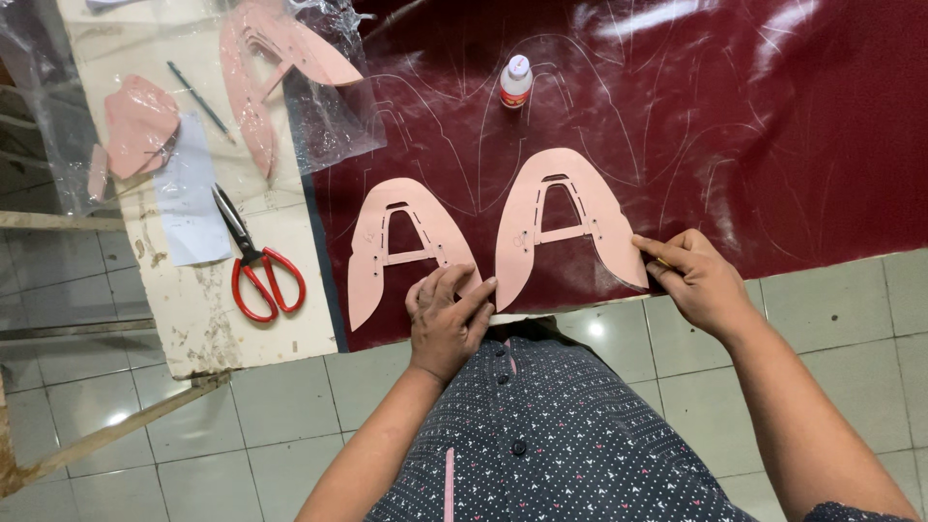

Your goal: The person aligns pairs of pink shoe upper components on a red work mat, matching their edges and pressing them flat. They use a small pointed tool to mark or trace along a component edge, reposition the pieces, and near the end pick up a glue bottle and open it to apply adhesive.

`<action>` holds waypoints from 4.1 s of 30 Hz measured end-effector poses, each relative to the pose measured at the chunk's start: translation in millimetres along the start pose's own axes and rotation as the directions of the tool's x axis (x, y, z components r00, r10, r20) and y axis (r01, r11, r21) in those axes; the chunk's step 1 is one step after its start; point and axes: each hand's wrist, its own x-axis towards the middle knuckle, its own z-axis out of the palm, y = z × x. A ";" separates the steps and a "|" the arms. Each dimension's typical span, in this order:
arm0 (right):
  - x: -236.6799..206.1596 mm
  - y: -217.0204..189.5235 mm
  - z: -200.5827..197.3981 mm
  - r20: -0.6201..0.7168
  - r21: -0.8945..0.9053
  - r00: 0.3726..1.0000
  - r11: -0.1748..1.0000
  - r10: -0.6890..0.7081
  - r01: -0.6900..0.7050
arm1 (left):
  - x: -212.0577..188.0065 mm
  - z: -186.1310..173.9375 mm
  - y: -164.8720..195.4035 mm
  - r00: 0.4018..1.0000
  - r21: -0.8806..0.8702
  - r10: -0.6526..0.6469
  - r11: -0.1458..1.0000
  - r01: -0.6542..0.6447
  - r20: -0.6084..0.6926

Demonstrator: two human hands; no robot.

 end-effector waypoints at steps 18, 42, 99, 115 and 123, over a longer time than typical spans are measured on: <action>2.5 2.9 -0.8 0.068 0.006 0.994 0.996 0.087 -0.088 | -0.1 3.1 -4.5 1.000 0.027 0.011 1.000 -0.012 0.025; -2.9 -3.9 -1.2 0.035 0.067 0.996 0.995 0.079 -0.081 | -1.6 2.4 -2.7 1.000 0.019 0.004 1.000 -0.004 0.017; 14.9 11.7 3.6 -0.035 0.533 0.975 0.830 0.218 -0.166 | 21.8 -22.2 -6.9 0.998 0.032 0.043 0.999 -0.045 0.038; -14.3 -11.2 40.5 -0.336 0.114 0.936 0.991 0.107 -0.072 | 20.6 -7.7 -9.8 0.986 -0.019 0.050 0.999 -0.048 0.159; -15.7 -2.9 34.2 -0.290 0.181 0.955 0.983 0.069 -0.016 | 20.9 -8.3 -7.9 0.986 -0.010 0.045 0.999 -0.044 0.159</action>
